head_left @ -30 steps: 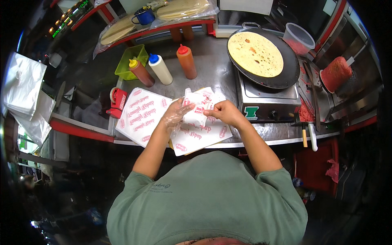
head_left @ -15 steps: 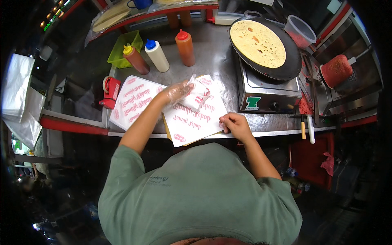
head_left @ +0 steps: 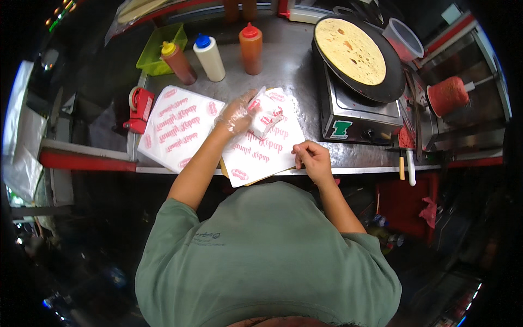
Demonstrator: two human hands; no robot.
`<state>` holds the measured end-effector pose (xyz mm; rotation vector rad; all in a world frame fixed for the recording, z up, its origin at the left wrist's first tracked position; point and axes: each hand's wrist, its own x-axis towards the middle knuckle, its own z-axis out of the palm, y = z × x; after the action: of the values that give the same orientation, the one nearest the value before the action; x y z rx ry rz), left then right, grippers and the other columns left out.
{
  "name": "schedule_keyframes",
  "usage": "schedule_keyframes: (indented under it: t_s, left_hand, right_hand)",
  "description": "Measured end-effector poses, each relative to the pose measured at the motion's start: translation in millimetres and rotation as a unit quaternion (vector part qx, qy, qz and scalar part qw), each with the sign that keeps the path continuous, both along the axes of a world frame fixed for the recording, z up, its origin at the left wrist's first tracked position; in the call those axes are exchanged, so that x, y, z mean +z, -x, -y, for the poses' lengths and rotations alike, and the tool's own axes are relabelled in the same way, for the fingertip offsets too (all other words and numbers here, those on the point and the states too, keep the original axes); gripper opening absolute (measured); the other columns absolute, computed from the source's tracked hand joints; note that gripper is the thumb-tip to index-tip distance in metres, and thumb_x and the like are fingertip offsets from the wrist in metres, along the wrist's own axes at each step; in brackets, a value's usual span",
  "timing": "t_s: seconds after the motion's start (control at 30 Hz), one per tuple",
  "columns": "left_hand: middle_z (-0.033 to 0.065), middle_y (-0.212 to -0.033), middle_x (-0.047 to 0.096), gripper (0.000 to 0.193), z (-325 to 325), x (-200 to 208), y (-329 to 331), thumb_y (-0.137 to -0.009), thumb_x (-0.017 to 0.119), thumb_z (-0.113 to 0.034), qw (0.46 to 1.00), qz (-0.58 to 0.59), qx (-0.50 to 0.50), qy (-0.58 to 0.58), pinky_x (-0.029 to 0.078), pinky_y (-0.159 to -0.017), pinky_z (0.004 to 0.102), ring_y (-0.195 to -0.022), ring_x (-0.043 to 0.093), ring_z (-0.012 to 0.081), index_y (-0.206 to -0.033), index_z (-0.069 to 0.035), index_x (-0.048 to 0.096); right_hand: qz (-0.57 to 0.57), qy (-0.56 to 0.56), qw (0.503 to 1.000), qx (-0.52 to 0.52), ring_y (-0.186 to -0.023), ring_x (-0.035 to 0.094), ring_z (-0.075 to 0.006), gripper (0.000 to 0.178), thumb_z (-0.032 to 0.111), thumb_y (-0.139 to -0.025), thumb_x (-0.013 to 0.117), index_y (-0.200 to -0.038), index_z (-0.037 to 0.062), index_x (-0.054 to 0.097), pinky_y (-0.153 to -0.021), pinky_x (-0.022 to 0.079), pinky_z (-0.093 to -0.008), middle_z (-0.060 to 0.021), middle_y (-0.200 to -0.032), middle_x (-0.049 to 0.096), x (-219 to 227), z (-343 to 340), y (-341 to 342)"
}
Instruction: The person assembles a sandwich by placing sliced meat and cheese onto a bun, then wraps it in paper. They also cook shredded meat on a griddle and hand the wrapped sandwich to a customer.
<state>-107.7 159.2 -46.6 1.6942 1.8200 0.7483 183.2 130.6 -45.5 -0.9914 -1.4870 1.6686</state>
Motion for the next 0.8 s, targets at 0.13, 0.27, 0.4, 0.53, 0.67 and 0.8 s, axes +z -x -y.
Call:
schedule_keyframes:
  t_s: [0.13,0.27,0.4,0.53,0.67,0.8]
  left_hand:
    - [0.0215,-0.142,0.059,0.061,33.4,-21.5,9.5,-0.108,0.052,-0.038,0.945,0.265,0.155,-0.111,0.04,-0.116,0.0391,-0.135,0.055,0.0344,-0.156,-0.003,0.037]
    - [0.0175,-0.137,0.062,0.053,165.4,31.7,10.9,-0.112,0.042,-0.037,0.76,0.642,-0.073,0.068,0.045,-0.112,0.0377,-0.128,0.06,0.0265,-0.144,0.004,0.05]
    - [0.0212,-0.144,0.059,0.058,253.9,51.6,63.0,-0.109,0.049,-0.035,0.826,0.522,-0.205,-0.058,0.046,-0.111,0.0457,-0.132,0.058,0.0325,-0.151,0.005,0.043]
    - [0.0223,-0.144,0.059,0.056,382.6,33.6,141.3,-0.105,0.058,-0.029,0.764,0.583,0.025,-0.274,0.047,-0.11,0.0546,-0.134,0.055,0.036,-0.153,-0.003,0.044]
    - [0.0144,-0.126,0.066,0.048,357.6,148.2,124.8,-0.103,0.064,-0.028,0.735,0.488,0.017,-0.47,0.049,-0.107,0.0592,-0.116,0.065,0.0307,-0.143,-0.006,0.051]
    - [0.0078,-0.084,0.07,0.032,288.1,203.7,97.7,-0.091,0.08,-0.033,0.81,0.185,0.13,-0.542,0.043,-0.111,0.0566,-0.106,0.069,0.032,-0.073,-0.01,0.07]
  right_hand:
    - [0.007,-0.098,0.994,-0.038,-0.067,0.059,-0.0083,0.015,0.011,-0.1,0.067,-0.093,-0.0016,0.069,-0.059,0.047,-0.0247,-0.0013,-0.072,0.059,17.4,3.7,51.7]
    - [0.117,-0.283,0.92,0.242,-0.073,0.061,-0.0211,0.015,0.015,-0.097,0.071,-0.093,0.0003,0.067,-0.065,0.05,-0.032,-0.0082,-0.074,0.056,46.3,5.4,100.4]
    - [-0.009,-0.308,0.719,0.623,-0.073,0.058,-0.0316,0.027,0.025,-0.101,0.067,-0.089,-0.0001,0.064,-0.071,0.05,-0.0367,-0.0143,-0.076,0.058,92.6,0.0,155.3]
    - [-0.09,-0.238,0.623,0.74,-0.071,0.063,-0.0253,0.033,0.026,-0.105,0.059,-0.084,-0.0001,0.062,-0.066,0.051,-0.0343,-0.0119,-0.075,0.061,171.3,-58.9,265.3]
    - [-0.254,0.045,0.934,0.246,-0.082,0.071,-0.0286,0.036,0.026,-0.108,0.044,-0.104,-0.0014,0.067,-0.079,0.059,-0.0365,-0.0165,-0.094,0.071,264.6,-202.2,429.5]
    - [-0.232,-0.055,0.966,-0.104,-0.113,0.059,-0.0243,0.037,0.031,-0.11,0.043,-0.135,0.0047,0.055,-0.1,0.049,-0.0443,-0.0144,-0.125,0.061,283.3,-203.7,436.4]
